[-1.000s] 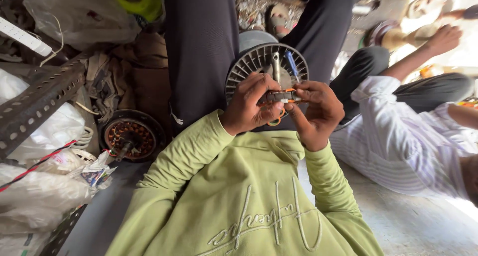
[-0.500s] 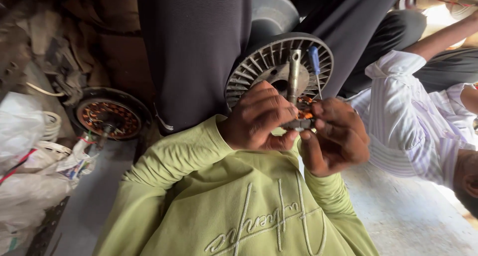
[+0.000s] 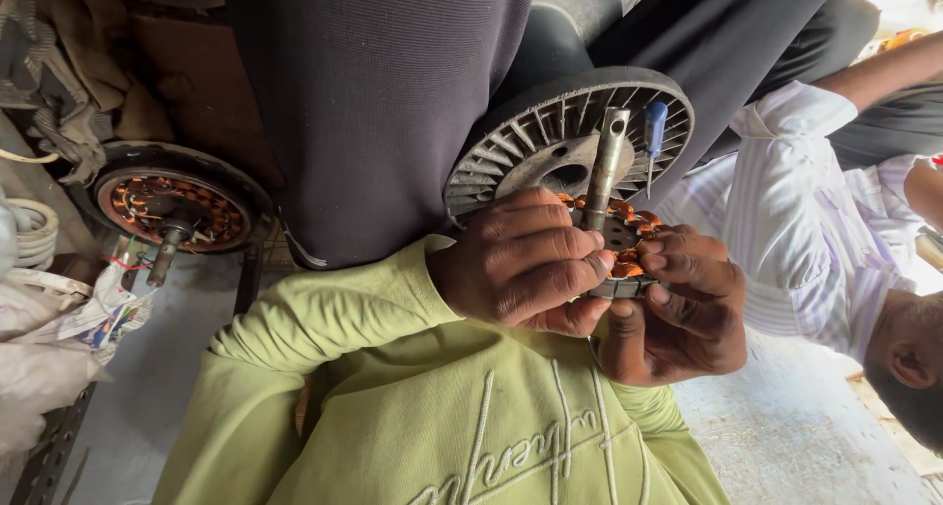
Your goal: Repairing the internal wiring and connections of a ceiling fan motor stator.
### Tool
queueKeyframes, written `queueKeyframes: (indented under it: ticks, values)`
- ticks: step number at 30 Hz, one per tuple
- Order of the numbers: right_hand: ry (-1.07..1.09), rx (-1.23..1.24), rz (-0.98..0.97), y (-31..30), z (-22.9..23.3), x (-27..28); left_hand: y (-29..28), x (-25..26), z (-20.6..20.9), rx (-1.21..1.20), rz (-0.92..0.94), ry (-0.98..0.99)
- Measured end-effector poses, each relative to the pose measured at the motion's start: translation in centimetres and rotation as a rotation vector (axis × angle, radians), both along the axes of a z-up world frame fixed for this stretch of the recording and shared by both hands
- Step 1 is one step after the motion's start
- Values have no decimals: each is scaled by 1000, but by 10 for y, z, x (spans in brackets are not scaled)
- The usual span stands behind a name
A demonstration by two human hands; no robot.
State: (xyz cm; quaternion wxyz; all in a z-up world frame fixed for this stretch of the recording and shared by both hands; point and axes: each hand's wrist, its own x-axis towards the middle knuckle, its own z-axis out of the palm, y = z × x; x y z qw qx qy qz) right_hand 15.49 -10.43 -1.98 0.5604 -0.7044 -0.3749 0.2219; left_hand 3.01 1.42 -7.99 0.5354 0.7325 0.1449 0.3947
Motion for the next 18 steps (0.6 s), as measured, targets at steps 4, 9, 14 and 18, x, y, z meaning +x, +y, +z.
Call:
queueKeyframes:
  ticks: [4,9,14,18]
  values:
    - [0,-8,-26,3,-2,-1,2,-1,2,-29,-10,-3]
    - [-48,129,36,0,-17,10,12,0,8,-32,-30,8]
    - [98,83,-1,0,-7,14,15,-3,13,162,16,-25]
    - [123,91,55,5,-2,15,16,-1,20,341,46,27]
